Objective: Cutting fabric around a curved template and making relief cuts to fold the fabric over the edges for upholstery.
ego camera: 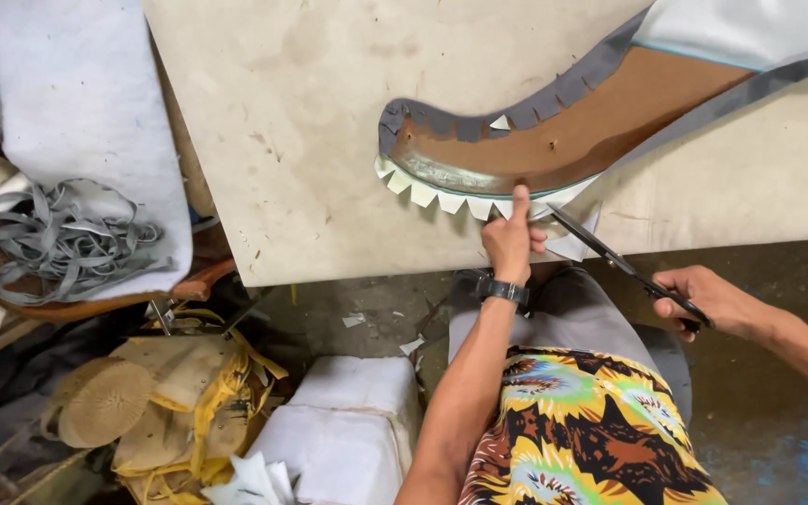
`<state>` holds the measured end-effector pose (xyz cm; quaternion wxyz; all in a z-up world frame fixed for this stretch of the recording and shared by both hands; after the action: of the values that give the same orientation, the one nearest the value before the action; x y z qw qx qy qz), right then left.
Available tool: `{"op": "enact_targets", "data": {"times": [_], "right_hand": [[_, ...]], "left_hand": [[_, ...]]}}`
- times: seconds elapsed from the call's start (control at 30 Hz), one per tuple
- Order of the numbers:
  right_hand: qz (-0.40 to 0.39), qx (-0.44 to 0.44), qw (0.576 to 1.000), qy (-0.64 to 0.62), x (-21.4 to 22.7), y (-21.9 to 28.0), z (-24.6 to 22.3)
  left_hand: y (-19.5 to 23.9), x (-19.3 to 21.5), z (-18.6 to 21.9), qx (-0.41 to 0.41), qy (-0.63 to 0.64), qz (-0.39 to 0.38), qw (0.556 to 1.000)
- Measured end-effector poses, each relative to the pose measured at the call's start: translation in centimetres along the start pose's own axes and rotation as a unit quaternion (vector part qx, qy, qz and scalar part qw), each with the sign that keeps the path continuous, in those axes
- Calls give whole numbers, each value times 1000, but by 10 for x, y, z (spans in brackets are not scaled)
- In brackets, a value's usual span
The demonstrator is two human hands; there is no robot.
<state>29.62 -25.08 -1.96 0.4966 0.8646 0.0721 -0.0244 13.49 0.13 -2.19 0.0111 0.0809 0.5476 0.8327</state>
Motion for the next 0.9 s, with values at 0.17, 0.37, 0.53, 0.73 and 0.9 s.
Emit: {"op": "enact_targets", "data": {"times": [0.17,0.37,0.53,0.73,0.9], "right_hand": [[-11,21,999,-36,-6,-4,8],[-5,12,1000,4,-1,-14,-9],[-14,13,1000,21,6,-21,-24],[-34,20,999,-5,11,-32,-14],[-29,17,999,14,13,-35,-16]], "left_hand": [[-19,0,-22,9,57,-45,997],[-39,6,-42,-29,88,-158,983],[-52,7,-57,-72,61,-221,971],[-48,6,-53,-99,18,-208,973],[-46,6,-52,-95,20,-190,977]]}}
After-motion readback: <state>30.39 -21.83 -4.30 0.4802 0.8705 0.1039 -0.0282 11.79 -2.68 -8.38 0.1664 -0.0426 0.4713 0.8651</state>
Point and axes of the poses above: each hand's wrist, its own y-axis away from the middle knuckle, its own x-axis out of the back of the hand, z = x × y, the point moved 7 cm from there along -y, towards the middle knuckle, and after that the axes turned 15 degrees about y, right-handed, at the moved point
